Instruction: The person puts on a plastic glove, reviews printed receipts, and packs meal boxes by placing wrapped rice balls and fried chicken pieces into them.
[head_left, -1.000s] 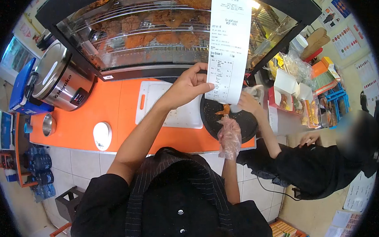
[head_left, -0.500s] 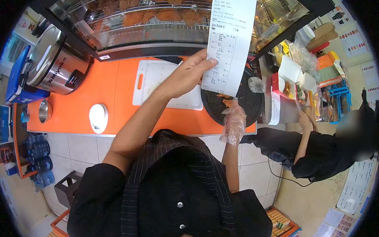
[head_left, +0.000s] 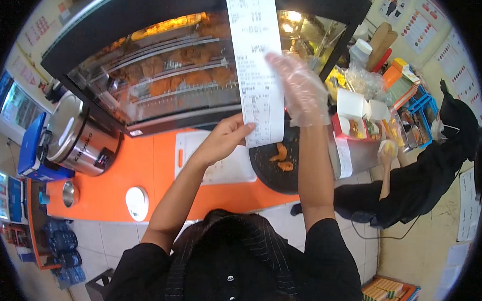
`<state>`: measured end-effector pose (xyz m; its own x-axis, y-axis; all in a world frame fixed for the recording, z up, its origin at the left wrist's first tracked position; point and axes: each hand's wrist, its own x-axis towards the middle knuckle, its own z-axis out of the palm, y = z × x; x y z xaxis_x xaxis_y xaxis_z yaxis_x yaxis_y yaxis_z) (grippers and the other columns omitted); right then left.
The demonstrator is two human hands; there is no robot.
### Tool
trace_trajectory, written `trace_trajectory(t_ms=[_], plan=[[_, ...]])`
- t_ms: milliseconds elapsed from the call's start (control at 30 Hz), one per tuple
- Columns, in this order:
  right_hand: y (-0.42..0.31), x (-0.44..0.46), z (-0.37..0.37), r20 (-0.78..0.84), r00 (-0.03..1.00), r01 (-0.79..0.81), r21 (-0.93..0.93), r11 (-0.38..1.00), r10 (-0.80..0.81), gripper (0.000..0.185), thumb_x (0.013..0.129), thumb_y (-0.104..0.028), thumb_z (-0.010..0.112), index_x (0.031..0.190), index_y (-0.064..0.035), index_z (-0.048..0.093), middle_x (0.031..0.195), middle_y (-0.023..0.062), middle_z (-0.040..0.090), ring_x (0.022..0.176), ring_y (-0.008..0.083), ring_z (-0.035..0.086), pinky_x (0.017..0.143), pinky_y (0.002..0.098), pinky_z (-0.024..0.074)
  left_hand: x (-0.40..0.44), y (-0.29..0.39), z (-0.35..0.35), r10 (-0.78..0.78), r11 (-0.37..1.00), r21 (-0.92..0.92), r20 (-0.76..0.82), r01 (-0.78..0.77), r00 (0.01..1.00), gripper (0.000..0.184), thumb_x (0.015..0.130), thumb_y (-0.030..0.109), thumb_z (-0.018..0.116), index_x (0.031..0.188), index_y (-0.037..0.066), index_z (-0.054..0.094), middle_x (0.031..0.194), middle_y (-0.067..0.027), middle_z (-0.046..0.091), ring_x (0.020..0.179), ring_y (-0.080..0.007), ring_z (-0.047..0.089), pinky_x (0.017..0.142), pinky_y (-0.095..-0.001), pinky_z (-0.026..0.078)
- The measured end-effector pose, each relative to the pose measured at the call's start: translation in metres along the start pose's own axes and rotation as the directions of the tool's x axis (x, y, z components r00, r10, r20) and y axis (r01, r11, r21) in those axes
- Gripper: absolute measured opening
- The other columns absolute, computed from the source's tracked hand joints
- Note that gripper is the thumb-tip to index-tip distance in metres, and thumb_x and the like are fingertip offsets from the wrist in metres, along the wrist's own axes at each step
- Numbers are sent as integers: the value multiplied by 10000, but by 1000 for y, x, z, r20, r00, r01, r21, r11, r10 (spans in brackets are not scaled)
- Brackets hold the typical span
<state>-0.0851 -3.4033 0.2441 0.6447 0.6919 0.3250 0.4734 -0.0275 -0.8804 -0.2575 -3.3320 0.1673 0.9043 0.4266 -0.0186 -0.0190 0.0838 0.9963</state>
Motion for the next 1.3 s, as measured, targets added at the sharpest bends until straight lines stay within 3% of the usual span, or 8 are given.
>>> trace_trajectory(t_ms=[100,167,600,700,933,1033,1133,1300], plan=[[-6,20,14,73,996,-65,81,995,59,534,814,-469,577,1173,-73,587,1103,151,611,974,257,598,852,350,452,16,43,-15,168,981,123,-180,-147,969,439,908,288,537,1238,5,477,1137,-95,594,977,-156,589,846,-312,475],[-22,21,16,223,964,-211,309,927,145,454,824,-330,646,1128,1,580,1003,98,614,899,141,566,778,263,452,53,77,-36,223,931,-245,-206,-271,953,515,878,363,560,1243,11,467,1145,-119,582,1026,-198,582,870,-345,474],[-11,52,18,93,921,380,-417,826,-377,419,942,-362,405,857,-30,646,741,194,622,683,313,609,624,406,463,118,115,-32,201,969,-72,-317,-235,927,391,728,94,717,1057,-75,592,976,-161,647,830,-221,640,724,-346,517],[-25,45,20,152,972,209,-212,955,-179,425,946,-346,401,800,-18,629,718,190,613,678,335,597,628,417,459,119,115,-30,177,975,-59,-374,-214,910,393,714,91,721,1045,-78,595,966,-166,648,817,-222,641,719,-340,516],[-8,42,39,34,907,398,-394,829,-419,364,948,-315,439,854,-18,628,700,156,609,609,268,572,575,392,423,128,109,-38,135,980,-79,-391,-180,910,460,711,101,736,1084,-91,548,986,-159,627,861,-214,629,763,-327,511],[-2,40,45,-13,945,325,90,941,-326,371,944,-333,453,878,-19,639,704,138,617,611,235,574,577,381,424,128,108,-37,147,972,-112,-399,-207,905,449,715,99,731,1082,-87,551,984,-157,627,855,-213,630,758,-331,513],[-30,46,24,167,973,198,-259,945,-158,382,933,-362,476,917,-20,645,729,132,630,627,217,575,588,357,428,127,109,-37,167,962,-142,-377,-235,911,392,707,91,723,1033,-81,589,962,-157,642,822,-214,634,719,-322,513],[6,62,20,177,941,319,-183,930,-288,256,882,-276,563,910,-30,632,796,97,638,686,203,595,592,314,454,125,110,-34,190,970,-87,-319,-228,928,360,696,85,716,997,-81,608,939,-158,649,795,-211,636,690,-319,516]])
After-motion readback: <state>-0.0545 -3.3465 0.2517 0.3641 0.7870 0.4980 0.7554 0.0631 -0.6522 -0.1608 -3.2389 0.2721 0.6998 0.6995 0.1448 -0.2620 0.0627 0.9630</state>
